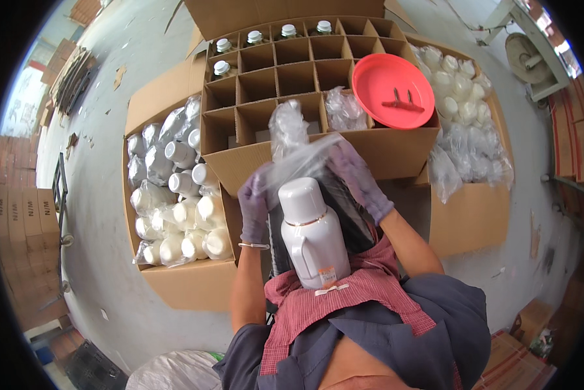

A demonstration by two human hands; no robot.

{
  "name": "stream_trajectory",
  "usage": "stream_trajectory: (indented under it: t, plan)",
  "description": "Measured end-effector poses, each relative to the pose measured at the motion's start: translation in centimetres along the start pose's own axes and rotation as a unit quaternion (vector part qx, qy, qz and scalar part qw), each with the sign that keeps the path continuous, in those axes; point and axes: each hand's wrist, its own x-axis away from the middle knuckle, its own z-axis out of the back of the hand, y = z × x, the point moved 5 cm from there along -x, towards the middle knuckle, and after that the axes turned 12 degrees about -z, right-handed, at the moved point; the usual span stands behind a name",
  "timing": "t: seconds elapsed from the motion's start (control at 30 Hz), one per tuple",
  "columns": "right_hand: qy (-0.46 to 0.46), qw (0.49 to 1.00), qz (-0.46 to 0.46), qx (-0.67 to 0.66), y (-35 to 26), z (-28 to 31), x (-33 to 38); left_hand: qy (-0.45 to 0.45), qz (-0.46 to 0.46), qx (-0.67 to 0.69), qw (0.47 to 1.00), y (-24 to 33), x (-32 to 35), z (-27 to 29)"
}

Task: The person assembles and packs plastic bottles by inserting a inner components, placing them into a larger container, and then organizing the containers into a cardboard box.

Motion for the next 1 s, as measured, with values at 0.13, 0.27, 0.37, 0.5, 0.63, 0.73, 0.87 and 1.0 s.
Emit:
stream_trajectory:
  t: [0.13,0.27,0.37,0.5,0.63,0.73,0.87,1.0]
  plan:
    - [0.021,0.97,-0.064,0.234,0.5,2.0,8.4,-0.193,-0.041,-0.219,0.956,3.0,3.4,-0.7]
    - [0.176,0.861,0.04,0.475,2.5,1.8,11.7,-0.171,-0.095,-0.269,0.943,9.7,6.3,-3.3]
    - [0.184,0.757,0.294,0.554,0.1,1.2,13.2,-0.22,-0.2,-0.336,0.894,12.2,8.6,-5.1]
    - [0.025,0.759,0.334,0.559,3.0,3.2,16.7,-0.312,-0.184,-0.303,0.882,9.1,15.5,-1.4]
    - [-0.168,0.704,0.305,0.619,5.3,4.0,20.8,-0.431,-0.148,-0.311,0.834,6.9,19.5,0.2]
    - [-0.201,0.747,0.249,0.582,7.6,4.6,20.8,-0.501,-0.092,-0.314,0.802,6.4,19.7,1.2]
    - [0.103,0.772,0.347,0.522,1.8,4.4,17.1,-0.336,-0.112,-0.329,0.875,5.6,17.2,1.6]
    - [0.085,0.76,0.378,0.522,1.2,2.8,12.9,-0.317,-0.082,-0.323,0.888,6.6,15.4,-0.1]
